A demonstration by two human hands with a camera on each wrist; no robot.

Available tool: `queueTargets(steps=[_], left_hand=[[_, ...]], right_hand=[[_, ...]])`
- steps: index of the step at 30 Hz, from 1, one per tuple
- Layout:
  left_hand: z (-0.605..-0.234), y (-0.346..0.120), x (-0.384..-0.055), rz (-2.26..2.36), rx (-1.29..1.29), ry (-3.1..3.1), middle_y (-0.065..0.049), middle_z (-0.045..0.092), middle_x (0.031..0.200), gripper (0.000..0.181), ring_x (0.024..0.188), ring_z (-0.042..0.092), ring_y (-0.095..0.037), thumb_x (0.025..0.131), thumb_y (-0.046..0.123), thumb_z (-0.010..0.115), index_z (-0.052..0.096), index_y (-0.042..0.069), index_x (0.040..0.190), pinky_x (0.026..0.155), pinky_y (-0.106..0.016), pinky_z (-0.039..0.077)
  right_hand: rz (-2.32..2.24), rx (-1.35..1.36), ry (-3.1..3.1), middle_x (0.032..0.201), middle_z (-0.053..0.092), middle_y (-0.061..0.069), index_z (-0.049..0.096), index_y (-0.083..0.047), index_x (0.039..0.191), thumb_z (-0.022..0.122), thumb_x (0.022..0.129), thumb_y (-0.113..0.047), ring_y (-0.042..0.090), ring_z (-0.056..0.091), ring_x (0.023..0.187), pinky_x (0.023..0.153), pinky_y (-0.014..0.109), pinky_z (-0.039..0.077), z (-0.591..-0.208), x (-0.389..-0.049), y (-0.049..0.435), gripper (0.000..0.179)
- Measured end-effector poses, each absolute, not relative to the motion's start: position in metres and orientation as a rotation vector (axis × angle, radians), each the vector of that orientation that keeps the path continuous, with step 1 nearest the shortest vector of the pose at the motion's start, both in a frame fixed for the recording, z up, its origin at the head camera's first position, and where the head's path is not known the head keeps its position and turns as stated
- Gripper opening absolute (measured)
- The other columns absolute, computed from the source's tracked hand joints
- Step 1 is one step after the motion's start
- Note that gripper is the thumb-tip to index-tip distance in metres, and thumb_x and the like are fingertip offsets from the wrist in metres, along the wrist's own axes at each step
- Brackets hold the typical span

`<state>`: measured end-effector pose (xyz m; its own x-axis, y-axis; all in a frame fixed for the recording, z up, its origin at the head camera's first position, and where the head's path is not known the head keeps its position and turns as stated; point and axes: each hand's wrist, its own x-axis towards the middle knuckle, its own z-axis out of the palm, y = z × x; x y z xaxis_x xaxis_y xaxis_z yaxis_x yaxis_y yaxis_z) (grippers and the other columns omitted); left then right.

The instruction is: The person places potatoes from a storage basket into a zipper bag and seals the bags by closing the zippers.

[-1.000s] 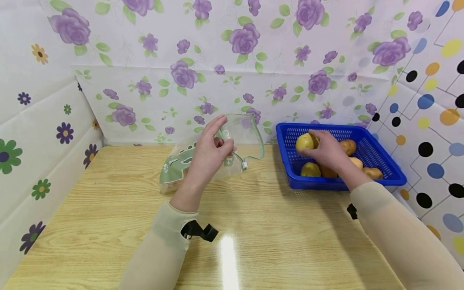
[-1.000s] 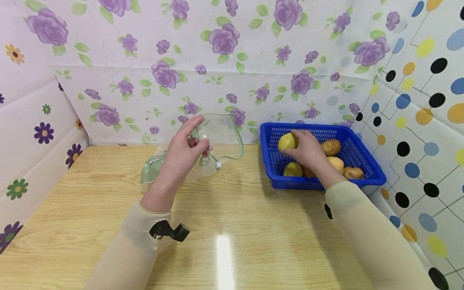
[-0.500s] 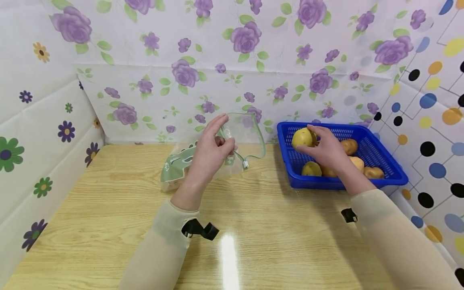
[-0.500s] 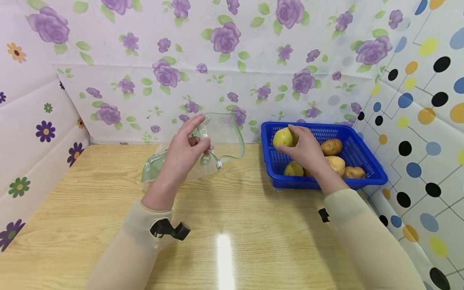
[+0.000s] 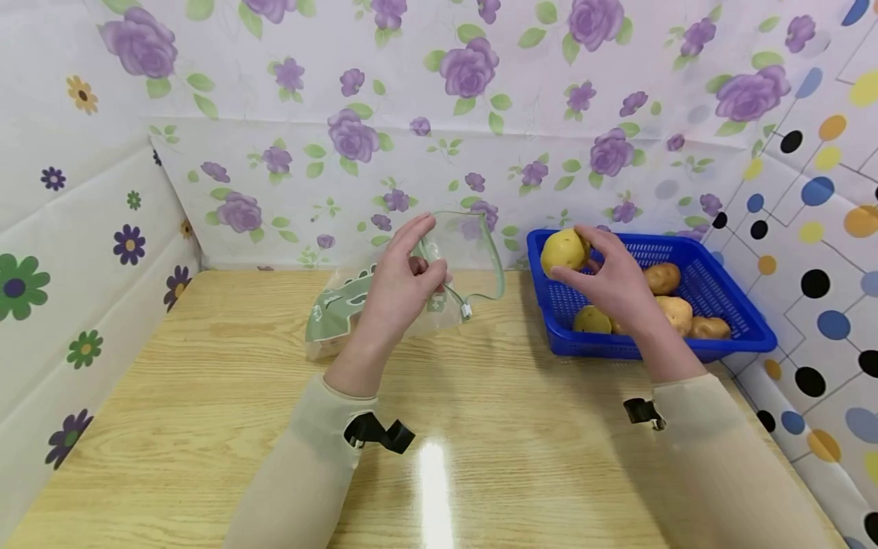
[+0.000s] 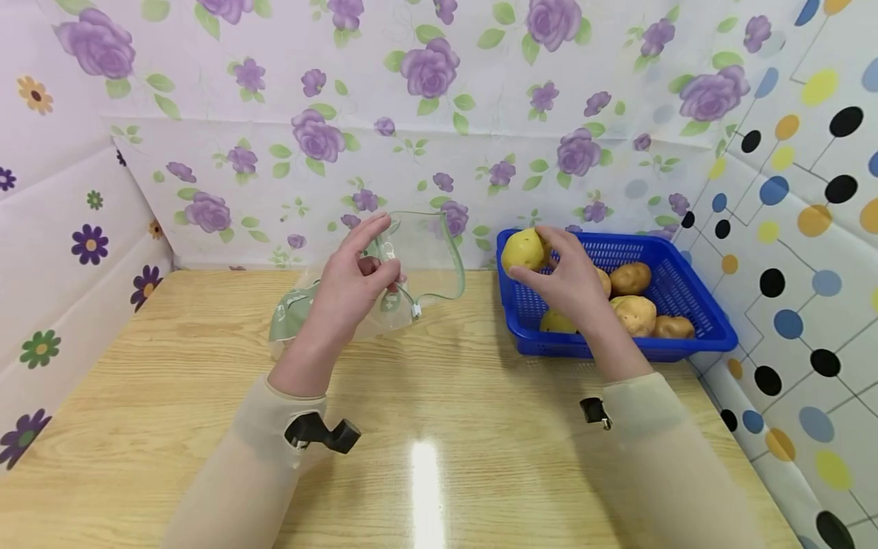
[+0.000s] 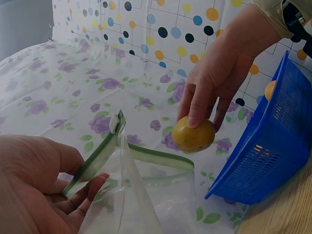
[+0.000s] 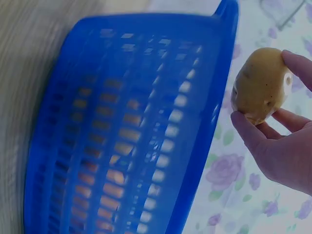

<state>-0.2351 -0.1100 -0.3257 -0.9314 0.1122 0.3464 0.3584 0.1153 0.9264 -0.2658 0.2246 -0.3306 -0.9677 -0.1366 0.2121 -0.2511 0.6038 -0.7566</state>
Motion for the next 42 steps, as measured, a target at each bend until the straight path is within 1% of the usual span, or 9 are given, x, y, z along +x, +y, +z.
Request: queueTargets(steps=[2, 5, 8, 12, 17, 22, 27, 34, 42], left_hand=[[-0.326, -0.109, -0.235, -1.906, -0.471, -2.2, 0.011, 0.036, 0.174, 0.069, 0.078, 0.066, -0.018, 0.103, -0.005, 0.064, 0.047, 0.011, 0.168, 0.074, -0.026, 0.062], [-0.325, -0.109, -0.236, -1.898, -0.477, -2.207, 0.011, 0.036, 0.174, 0.069, 0.078, 0.066, -0.018, 0.103, -0.005, 0.065, 0.047, 0.01, 0.168, 0.073, -0.026, 0.062], [-0.326, -0.108, -0.236, -1.907, -0.48, -2.203, 0.01, 0.036, 0.174, 0.068, 0.078, 0.066, -0.018, 0.104, -0.004, 0.065, 0.047, 0.01, 0.168, 0.074, -0.026, 0.062], [-0.326, -0.109, -0.235, -1.92, -0.48, -2.194, 0.011, 0.036, 0.174, 0.068, 0.079, 0.067, -0.018, 0.104, -0.004, 0.065, 0.047, 0.011, 0.168, 0.076, -0.027, 0.063], [-0.326, -0.11, -0.236, -1.908, -0.489, -2.192, 0.01, 0.036, 0.175, 0.069, 0.08, 0.069, -0.019, 0.103, -0.005, 0.064, 0.047, 0.01, 0.168, 0.076, -0.028, 0.064], [-0.326, -0.109, -0.236, -1.915, -0.477, -2.189, 0.008, 0.036, 0.175, 0.069, 0.081, 0.07, -0.019, 0.102, -0.005, 0.065, 0.048, 0.009, 0.168, 0.077, -0.027, 0.064], [-0.326, -0.108, -0.235, -1.902, -0.474, -2.196, 0.007, 0.037, 0.175, 0.069, 0.081, 0.07, -0.019, 0.103, -0.005, 0.066, 0.048, 0.009, 0.168, 0.076, -0.027, 0.064], [-0.327, -0.106, -0.233, -1.907, -0.486, -2.198, 0.012, 0.038, 0.173, 0.069, 0.08, 0.069, -0.02, 0.103, -0.004, 0.066, 0.049, 0.012, 0.168, 0.077, -0.029, 0.064], [-0.325, -0.106, -0.231, -1.887, -0.481, -2.196, 0.012, 0.039, 0.172, 0.069, 0.08, 0.069, -0.02, 0.102, -0.004, 0.067, 0.05, 0.013, 0.167, 0.076, -0.028, 0.064]], right_hand=[[1.332, 0.336, -2.667, 0.176, 0.031, 0.014, 0.033, -0.012, 0.175, 0.083, 0.102, -0.034, 0.036, 0.034, 0.16, 0.125, 0.051, 0.041, -0.33, -0.264, 0.218, 0.091], [1.386, 0.35, -2.625, 0.176, 0.031, 0.01, 0.034, -0.015, 0.175, 0.083, 0.102, -0.033, 0.033, 0.035, 0.16, 0.124, 0.048, 0.042, -0.329, -0.261, 0.207, 0.09], [1.442, 0.387, -2.58, 0.178, 0.029, 0.007, 0.035, -0.017, 0.174, 0.083, 0.102, -0.032, 0.029, 0.033, 0.161, 0.124, 0.046, 0.042, -0.327, -0.258, 0.195, 0.088], [1.495, 0.43, -2.527, 0.177, 0.031, 0.006, 0.039, -0.016, 0.173, 0.083, 0.102, -0.028, 0.025, 0.031, 0.162, 0.124, 0.045, 0.041, -0.327, -0.255, 0.18, 0.085], [1.526, 0.48, -2.488, 0.173, 0.035, 0.006, 0.043, -0.015, 0.171, 0.084, 0.101, -0.027, 0.025, 0.035, 0.159, 0.123, 0.046, 0.043, -0.332, -0.257, 0.161, 0.082], [1.55, 0.539, -2.462, 0.17, 0.034, 0.009, 0.045, -0.016, 0.17, 0.085, 0.1, -0.028, 0.03, 0.041, 0.154, 0.124, 0.051, 0.042, -0.338, -0.257, 0.148, 0.082], [1.591, 0.599, -2.442, 0.168, 0.033, 0.011, 0.046, -0.016, 0.17, 0.085, 0.1, -0.025, 0.029, 0.039, 0.154, 0.124, 0.053, 0.041, -0.343, -0.255, 0.14, 0.08], [1.653, 0.649, -2.43, 0.165, 0.04, 0.007, 0.046, -0.015, 0.169, 0.086, 0.1, -0.025, 0.026, 0.042, 0.153, 0.124, 0.048, 0.042, -0.351, -0.252, 0.13, 0.081], [1.658, 0.644, -2.441, 0.17, 0.042, 0.0, 0.047, -0.017, 0.169, 0.085, 0.101, -0.026, 0.022, 0.042, 0.156, 0.124, 0.044, 0.043, -0.353, -0.252, 0.126, 0.078]])
